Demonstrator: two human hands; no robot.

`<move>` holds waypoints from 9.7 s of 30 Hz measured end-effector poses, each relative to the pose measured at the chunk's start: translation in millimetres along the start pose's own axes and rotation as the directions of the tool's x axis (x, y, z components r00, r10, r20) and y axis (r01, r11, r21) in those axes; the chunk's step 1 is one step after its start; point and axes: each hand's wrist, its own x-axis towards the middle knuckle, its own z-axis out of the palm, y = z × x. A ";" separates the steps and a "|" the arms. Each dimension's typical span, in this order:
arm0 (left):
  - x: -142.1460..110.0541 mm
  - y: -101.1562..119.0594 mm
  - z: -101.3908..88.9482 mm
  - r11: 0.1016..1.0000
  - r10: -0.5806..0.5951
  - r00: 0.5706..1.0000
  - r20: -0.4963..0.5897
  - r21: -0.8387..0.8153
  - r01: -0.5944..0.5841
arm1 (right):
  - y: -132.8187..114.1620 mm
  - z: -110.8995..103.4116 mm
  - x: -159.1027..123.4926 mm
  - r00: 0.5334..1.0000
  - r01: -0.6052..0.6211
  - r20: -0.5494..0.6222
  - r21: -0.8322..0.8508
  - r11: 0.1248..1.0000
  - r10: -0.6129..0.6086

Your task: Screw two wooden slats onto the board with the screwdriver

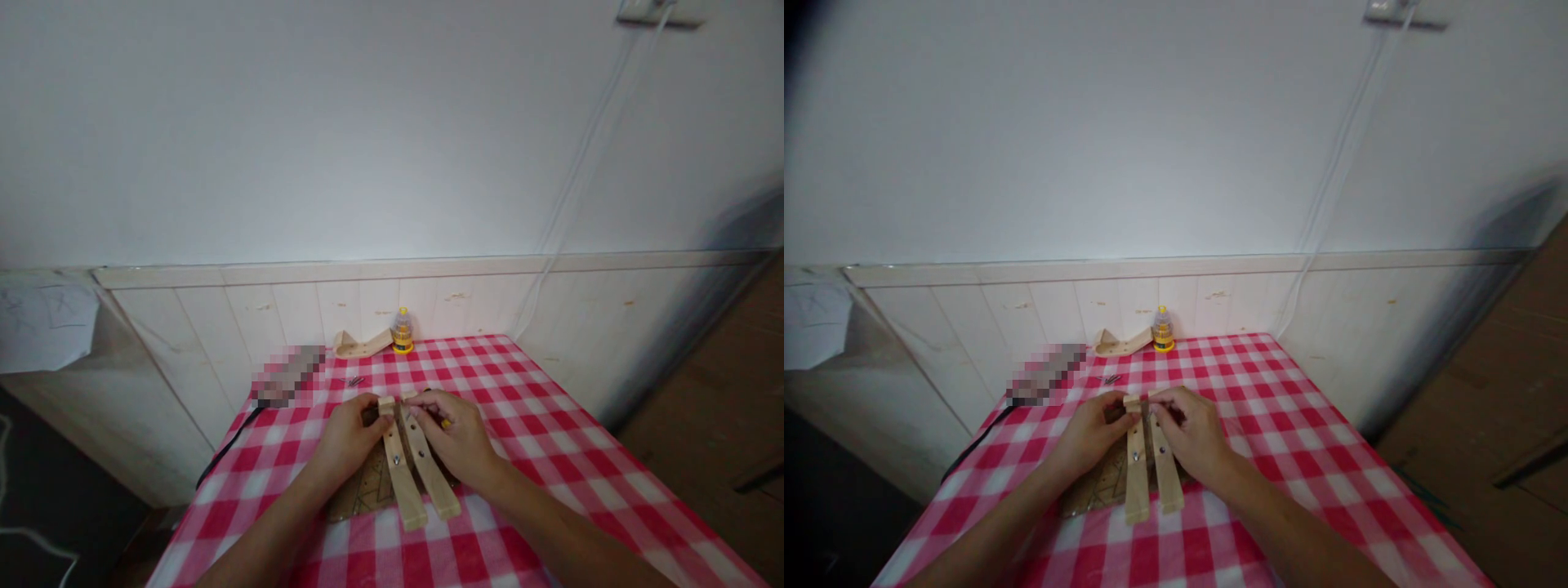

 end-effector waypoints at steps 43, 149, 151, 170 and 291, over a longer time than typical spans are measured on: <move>-32.1 16.6 -4.8 0.978 -0.066 0.998 -0.025 0.198 0.069 | -21.5 -29.3 -3.3 0.997 0.067 -0.039 0.121 0.990 -0.062; -31.9 20.8 -7.7 0.960 -0.097 0.994 0.039 0.268 0.084 | -19.7 -20.5 -11.3 0.994 0.101 0.040 0.103 0.990 -0.106; -32.2 20.7 -8.3 0.961 -0.092 0.996 0.022 0.265 0.083 | -19.8 -20.4 -11.0 0.993 0.099 0.048 0.106 0.989 -0.104; -31.9 16.8 -7.5 0.960 -0.071 0.997 0.002 0.271 0.068 | -21.3 -15.1 -11.3 0.986 0.134 0.090 0.040 0.990 -0.137; -16.4 5.9 -0.2 0.973 0.007 0.999 -0.048 0.231 0.004 | -14.3 -44.0 40.6 0.963 -0.234 -0.119 0.067 0.970 0.240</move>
